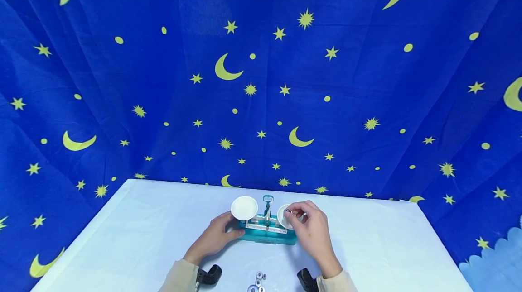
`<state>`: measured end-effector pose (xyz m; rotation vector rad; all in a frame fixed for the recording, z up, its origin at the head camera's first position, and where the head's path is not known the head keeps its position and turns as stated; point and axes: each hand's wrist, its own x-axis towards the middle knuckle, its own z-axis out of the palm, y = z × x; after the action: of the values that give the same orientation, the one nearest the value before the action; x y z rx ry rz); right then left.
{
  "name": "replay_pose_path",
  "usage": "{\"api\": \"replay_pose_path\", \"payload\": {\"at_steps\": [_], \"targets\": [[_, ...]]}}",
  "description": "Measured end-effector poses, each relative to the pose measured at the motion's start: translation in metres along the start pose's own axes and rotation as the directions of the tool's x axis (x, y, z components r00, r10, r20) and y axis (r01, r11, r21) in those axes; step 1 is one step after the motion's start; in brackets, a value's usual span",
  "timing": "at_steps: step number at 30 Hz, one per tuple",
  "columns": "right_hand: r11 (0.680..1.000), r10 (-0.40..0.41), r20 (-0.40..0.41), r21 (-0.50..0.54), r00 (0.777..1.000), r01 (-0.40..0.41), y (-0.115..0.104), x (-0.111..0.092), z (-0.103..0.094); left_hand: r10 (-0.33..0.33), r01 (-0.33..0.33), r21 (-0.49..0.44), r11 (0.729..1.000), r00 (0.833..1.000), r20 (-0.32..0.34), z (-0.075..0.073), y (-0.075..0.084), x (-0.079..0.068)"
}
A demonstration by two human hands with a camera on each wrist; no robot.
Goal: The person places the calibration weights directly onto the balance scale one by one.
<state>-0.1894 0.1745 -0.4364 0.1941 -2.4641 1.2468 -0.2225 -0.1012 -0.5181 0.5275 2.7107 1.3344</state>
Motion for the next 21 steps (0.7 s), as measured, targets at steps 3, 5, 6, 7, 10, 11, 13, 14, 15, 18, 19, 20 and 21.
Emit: {"api": "replay_pose_path", "payload": {"at_steps": [3,5,6,7,10,11,13,14,15,18,19,20,21], "targets": [[1.000,-0.005,-0.013,-0.004,1.000,0.005,0.003,0.002,0.000,-0.010,0.010,0.002,1.000,1.000,0.004,0.000,0.000,0.000],[1.000,-0.008,-0.019,-0.006,1.000,0.007,0.004,0.003,0.001,-0.014,0.014,0.003,1.000,1.000,0.006,0.000,0.000,0.000],[1.000,-0.011,-0.022,-0.007,1.000,0.010,0.005,0.004,0.001,-0.017,0.017,0.003,1.000,1.000,0.007,0.000,0.001,0.000],[1.000,-0.013,-0.024,-0.005,1.000,0.013,0.006,0.004,0.001,-0.019,0.019,0.002,1.000,1.000,0.007,0.000,0.001,0.000],[1.000,-0.012,-0.028,-0.010,1.000,0.011,0.007,0.006,0.002,-0.021,0.021,-0.003,1.000,1.000,0.008,0.000,0.001,0.000],[1.000,-0.009,-0.028,-0.011,1.000,0.009,0.008,0.006,0.002,-0.022,0.022,-0.005,1.000,1.000,0.008,0.000,0.001,0.000],[1.000,0.002,-0.028,-0.016,1.000,-0.003,0.010,0.007,0.003,-0.025,0.025,-0.005,1.000,1.000,0.007,0.000,0.001,0.000],[1.000,0.010,-0.027,-0.021,1.000,-0.010,0.010,0.008,0.003,-0.025,0.025,-0.005,1.000,1.000,0.006,0.000,0.001,0.000],[1.000,0.014,-0.026,-0.024,1.000,-0.015,0.011,0.008,0.004,-0.023,0.023,-0.004,1.000,1.000,0.005,0.000,0.001,0.000],[0.999,0.028,-0.024,-0.034,0.999,-0.029,0.014,0.009,0.005,-0.023,0.023,-0.004,1.000,1.000,0.004,0.000,0.002,-0.001],[0.999,0.032,-0.025,-0.040,0.999,-0.033,0.015,0.010,0.005,-0.021,0.021,-0.006,1.000,1.000,0.004,-0.001,0.002,-0.001],[0.998,0.036,-0.026,-0.042,0.999,-0.037,0.016,0.010,0.005,-0.021,0.021,-0.008,1.000,1.000,0.005,-0.001,0.003,-0.001],[0.998,0.040,-0.027,-0.043,0.999,-0.041,0.017,0.010,0.005,-0.022,0.022,-0.011,1.000,1.000,0.006,-0.001,0.003,-0.001]]}}
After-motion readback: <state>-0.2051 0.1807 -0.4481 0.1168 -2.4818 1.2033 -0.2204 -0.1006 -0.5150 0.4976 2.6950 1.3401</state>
